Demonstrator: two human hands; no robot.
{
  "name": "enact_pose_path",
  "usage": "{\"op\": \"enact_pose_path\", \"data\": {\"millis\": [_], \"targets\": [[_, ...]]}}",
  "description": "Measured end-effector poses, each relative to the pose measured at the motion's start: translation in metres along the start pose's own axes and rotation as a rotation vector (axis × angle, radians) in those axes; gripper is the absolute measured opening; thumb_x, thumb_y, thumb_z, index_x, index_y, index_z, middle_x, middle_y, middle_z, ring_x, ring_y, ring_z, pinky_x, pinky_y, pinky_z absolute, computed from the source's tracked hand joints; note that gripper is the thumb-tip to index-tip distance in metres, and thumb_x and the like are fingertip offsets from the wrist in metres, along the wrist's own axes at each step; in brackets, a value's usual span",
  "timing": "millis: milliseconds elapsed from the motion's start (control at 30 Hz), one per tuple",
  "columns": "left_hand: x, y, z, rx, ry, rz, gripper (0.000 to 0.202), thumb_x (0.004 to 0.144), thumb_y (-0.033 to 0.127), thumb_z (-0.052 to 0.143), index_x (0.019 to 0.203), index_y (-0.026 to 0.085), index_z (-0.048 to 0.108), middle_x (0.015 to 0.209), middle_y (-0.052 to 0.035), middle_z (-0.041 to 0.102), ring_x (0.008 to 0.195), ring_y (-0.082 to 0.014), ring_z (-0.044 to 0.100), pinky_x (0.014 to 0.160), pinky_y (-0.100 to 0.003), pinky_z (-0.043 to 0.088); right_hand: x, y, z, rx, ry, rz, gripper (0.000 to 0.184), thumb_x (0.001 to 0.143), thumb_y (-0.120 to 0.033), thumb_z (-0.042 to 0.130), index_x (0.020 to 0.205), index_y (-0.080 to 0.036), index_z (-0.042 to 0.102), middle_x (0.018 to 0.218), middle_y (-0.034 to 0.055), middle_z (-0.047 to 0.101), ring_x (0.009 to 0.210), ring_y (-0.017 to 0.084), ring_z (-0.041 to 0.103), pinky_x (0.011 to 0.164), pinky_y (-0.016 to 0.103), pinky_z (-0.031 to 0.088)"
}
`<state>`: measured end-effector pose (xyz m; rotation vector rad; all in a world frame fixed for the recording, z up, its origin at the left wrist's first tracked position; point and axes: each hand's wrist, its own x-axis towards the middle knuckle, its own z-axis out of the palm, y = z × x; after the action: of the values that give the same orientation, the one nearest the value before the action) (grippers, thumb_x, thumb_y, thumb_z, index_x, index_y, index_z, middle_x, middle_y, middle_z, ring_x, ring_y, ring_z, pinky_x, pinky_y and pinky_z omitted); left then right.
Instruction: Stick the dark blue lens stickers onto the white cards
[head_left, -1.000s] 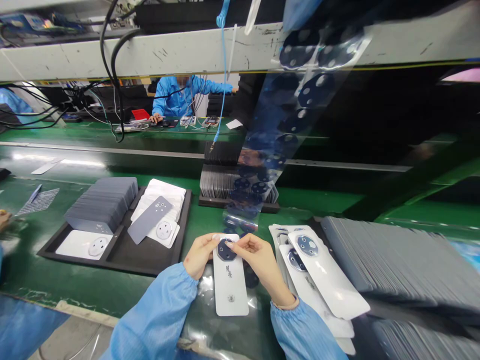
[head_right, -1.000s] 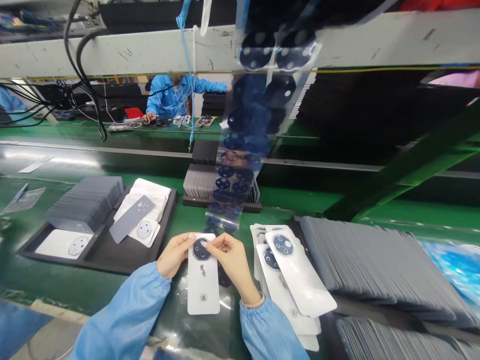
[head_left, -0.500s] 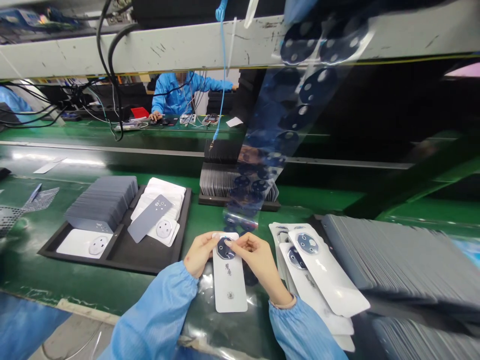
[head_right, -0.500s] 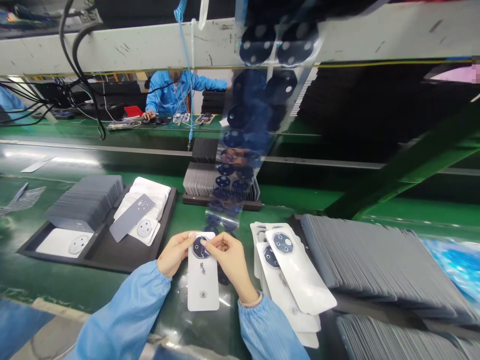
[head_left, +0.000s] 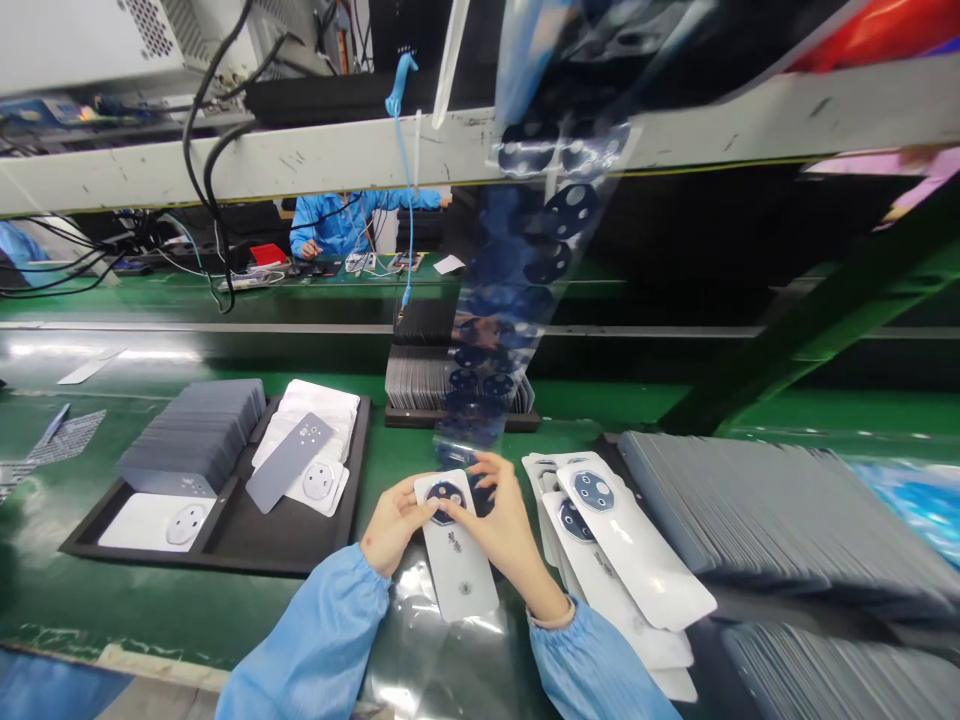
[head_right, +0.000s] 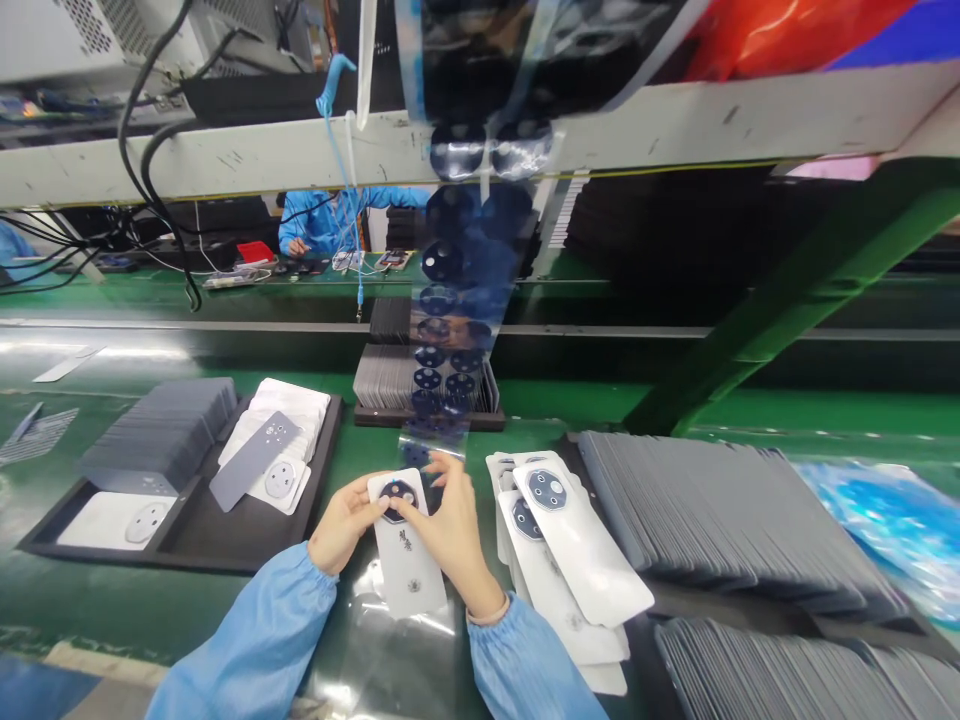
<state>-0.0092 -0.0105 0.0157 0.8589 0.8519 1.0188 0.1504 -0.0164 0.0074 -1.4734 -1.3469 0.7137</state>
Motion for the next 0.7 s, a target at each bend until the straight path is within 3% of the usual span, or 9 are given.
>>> {"op": "enact_pose_path", "data": {"millis": [100,200,300,367,467,567,633,700], "targets": [[-0.001,0.002,0.0,0.017,-0.039,-0.001,0.054,0.065,0.03,0.085,0.113,0.013,0.066,0.105,-0.0145,0.073,0.097,-0.0251,0.068,0.089,-0.033,0.05,-0.004,-0.008,0.003,0.209,-0.221,0.068,0.033,0.079,-0.051,0.064,0.093,-0.022,0.057,0.085,0.003,0.068,0.077,0.022,0.061,0.07,0.032,0.046],[-0.001,0.003,0.002,0.048,-0.035,-0.005,0.054,0.059,0.026,0.088,0.108,0.014,0.066,0.097,-0.0116,0.075,0.089,-0.0215,0.069,0.082,-0.03,0.052,-0.008,-0.012,0.006,0.224,-0.188,0.103,0.033,0.084,-0.055,0.057,0.081,-0.022,0.054,0.07,-0.001,0.064,0.066,0.018,0.058,0.062,0.028,0.043],[-0.002,0.004,0.006,0.054,-0.001,-0.02,0.053,0.058,0.026,0.089,0.104,0.014,0.066,0.091,-0.0096,0.075,0.081,-0.0185,0.069,0.077,-0.027,0.052,-0.009,-0.01,0.009,0.241,-0.163,0.09,0.036,0.086,-0.057,0.053,0.078,-0.022,0.052,0.069,-0.0018,0.062,0.065,0.017,0.057,0.062,0.026,0.042],[-0.001,0.006,0.007,0.037,0.02,-0.032,0.053,0.058,0.029,0.089,0.102,0.013,0.065,0.087,-0.0092,0.075,0.077,-0.0188,0.07,0.074,-0.027,0.053,-0.006,-0.006,0.008,0.321,-0.23,0.095,0.038,0.087,-0.059,0.051,0.08,-0.022,0.053,0.069,-0.0023,0.062,0.064,0.016,0.058,0.06,0.025,0.043],[0.0,0.008,0.006,0.008,0.063,-0.058,0.05,0.058,0.034,0.088,0.097,0.012,0.066,0.08,-0.0092,0.075,0.069,-0.0197,0.069,0.066,-0.028,0.053,-0.001,-0.002,0.004,0.495,-0.45,0.165,0.039,0.084,-0.06,0.055,0.095,-0.022,0.054,0.07,-0.0035,0.064,0.061,0.016,0.062,0.054,0.024,0.045],[0.002,0.008,0.003,-0.032,0.118,-0.057,0.047,0.057,0.036,0.088,0.091,0.012,0.068,0.077,-0.0088,0.074,0.067,-0.0192,0.068,0.062,-0.027,0.051,0.003,0.0,0.002,0.612,-0.619,0.196,0.048,0.078,-0.053,0.067,0.112,-0.023,0.051,0.083,-0.0006,0.069,0.074,0.019,0.069,0.064,0.029,0.053],[0.004,0.006,0.001,-0.056,0.172,-0.029,0.044,0.056,0.038,0.088,0.085,0.012,0.068,0.075,-0.0075,0.073,0.066,-0.0183,0.067,0.062,-0.026,0.051,0.001,0.0,0.007,0.609,-0.626,0.185,0.05,0.075,-0.046,0.071,0.115,-0.023,0.051,0.094,0.0022,0.069,0.081,0.021,0.07,0.071,0.035,0.056],[0.006,0.002,-0.001,-0.069,0.229,0.009,0.041,0.056,0.04,0.087,0.078,0.013,0.065,0.071,-0.004,0.071,0.063,-0.0158,0.065,0.061,-0.025,0.05,-0.007,-0.001,0.015,0.503,-0.512,0.16,0.05,0.075,-0.038,0.069,0.119,-0.024,0.05,0.105,0.0054,0.067,0.079,0.022,0.07,0.071,0.037,0.057]]}}
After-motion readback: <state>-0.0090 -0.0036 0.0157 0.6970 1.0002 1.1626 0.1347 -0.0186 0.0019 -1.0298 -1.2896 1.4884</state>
